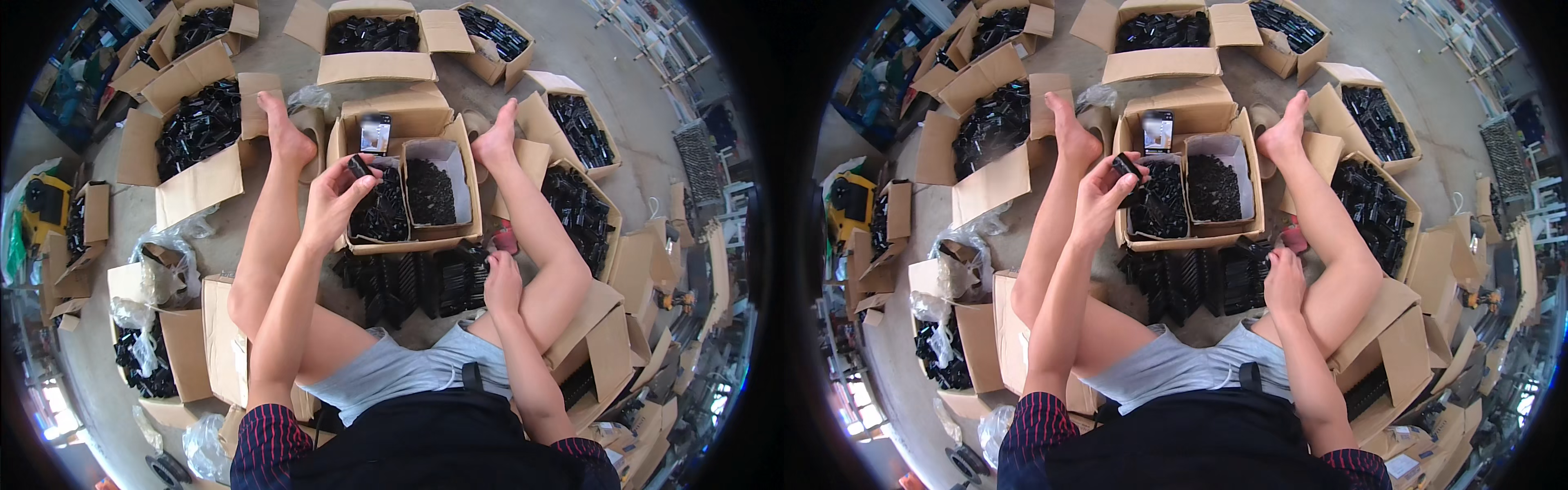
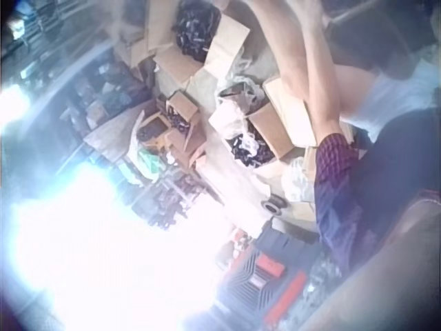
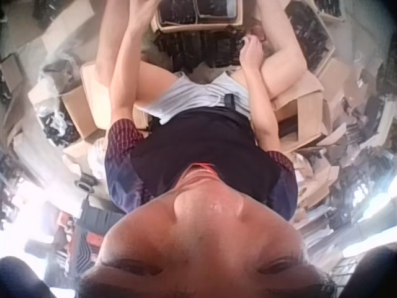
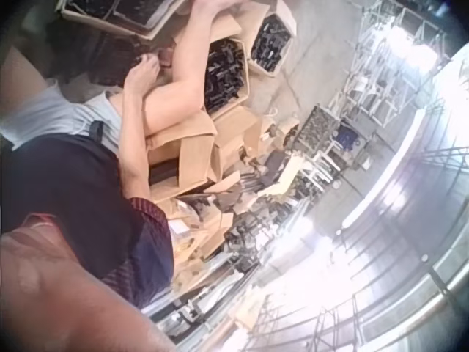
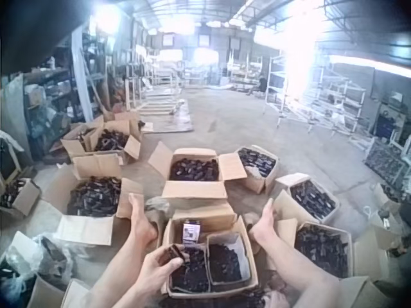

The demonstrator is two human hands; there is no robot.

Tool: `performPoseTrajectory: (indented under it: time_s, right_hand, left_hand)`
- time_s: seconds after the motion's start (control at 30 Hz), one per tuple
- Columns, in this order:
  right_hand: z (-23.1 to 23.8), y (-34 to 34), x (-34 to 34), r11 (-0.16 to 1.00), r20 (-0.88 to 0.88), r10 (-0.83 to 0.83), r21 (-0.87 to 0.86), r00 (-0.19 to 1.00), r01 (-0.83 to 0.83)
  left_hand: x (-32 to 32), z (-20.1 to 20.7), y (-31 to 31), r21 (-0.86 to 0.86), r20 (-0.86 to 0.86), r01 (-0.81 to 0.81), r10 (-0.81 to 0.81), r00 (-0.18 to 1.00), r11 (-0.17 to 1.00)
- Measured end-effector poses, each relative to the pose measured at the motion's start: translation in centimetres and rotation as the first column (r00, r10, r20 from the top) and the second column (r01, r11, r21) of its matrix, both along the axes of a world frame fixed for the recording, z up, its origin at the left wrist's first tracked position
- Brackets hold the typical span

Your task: The person picks up small black plastic components from a large cardboard box and places them into smaller boxes or organizers while sitting on the floor.

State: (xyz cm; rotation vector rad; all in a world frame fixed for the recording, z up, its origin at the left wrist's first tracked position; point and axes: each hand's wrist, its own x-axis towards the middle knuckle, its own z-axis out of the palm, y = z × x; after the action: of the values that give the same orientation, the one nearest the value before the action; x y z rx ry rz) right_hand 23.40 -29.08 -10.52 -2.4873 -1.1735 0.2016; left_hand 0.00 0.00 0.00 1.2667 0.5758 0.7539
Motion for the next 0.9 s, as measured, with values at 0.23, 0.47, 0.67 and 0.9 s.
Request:
performPoseTrajectory:
  time_s: [0.23, 0.47, 0.67, 0.9]
  right_hand:
    - [10.7, -3.5, -6.4, 0.798, -0.799, -0.133, 0.265, 0.586, 0.541]
    - [13.2, 5.2, -11.5, 0.818, -0.379, 0.097, 0.557, 0.92, 0.144]
    - [12.3, 7.4, -14.3, 0.879, -0.099, 0.21, 0.454, 0.973, -0.144]
    - [9.7, 8.7, -12.8, 0.861, -0.215, 0.342, 0.461, 0.915, -0.214]
  left_hand:
    - [1.5, -0.6, -5.3, -0.148, 0.174, 0.255, -0.229, 0.958, 0.956]
    - [0.1, -0.9, -7.5, -0.332, 0.265, 0.335, -0.254, 0.93, 0.882]
    - [-0.8, -1.6, -7.1, -0.42, 0.304, 0.314, -0.194, 0.933, 0.851]
    - [-0.7, -3.5, -6.6, -0.463, 0.289, 0.236, -0.106, 0.951, 0.854]
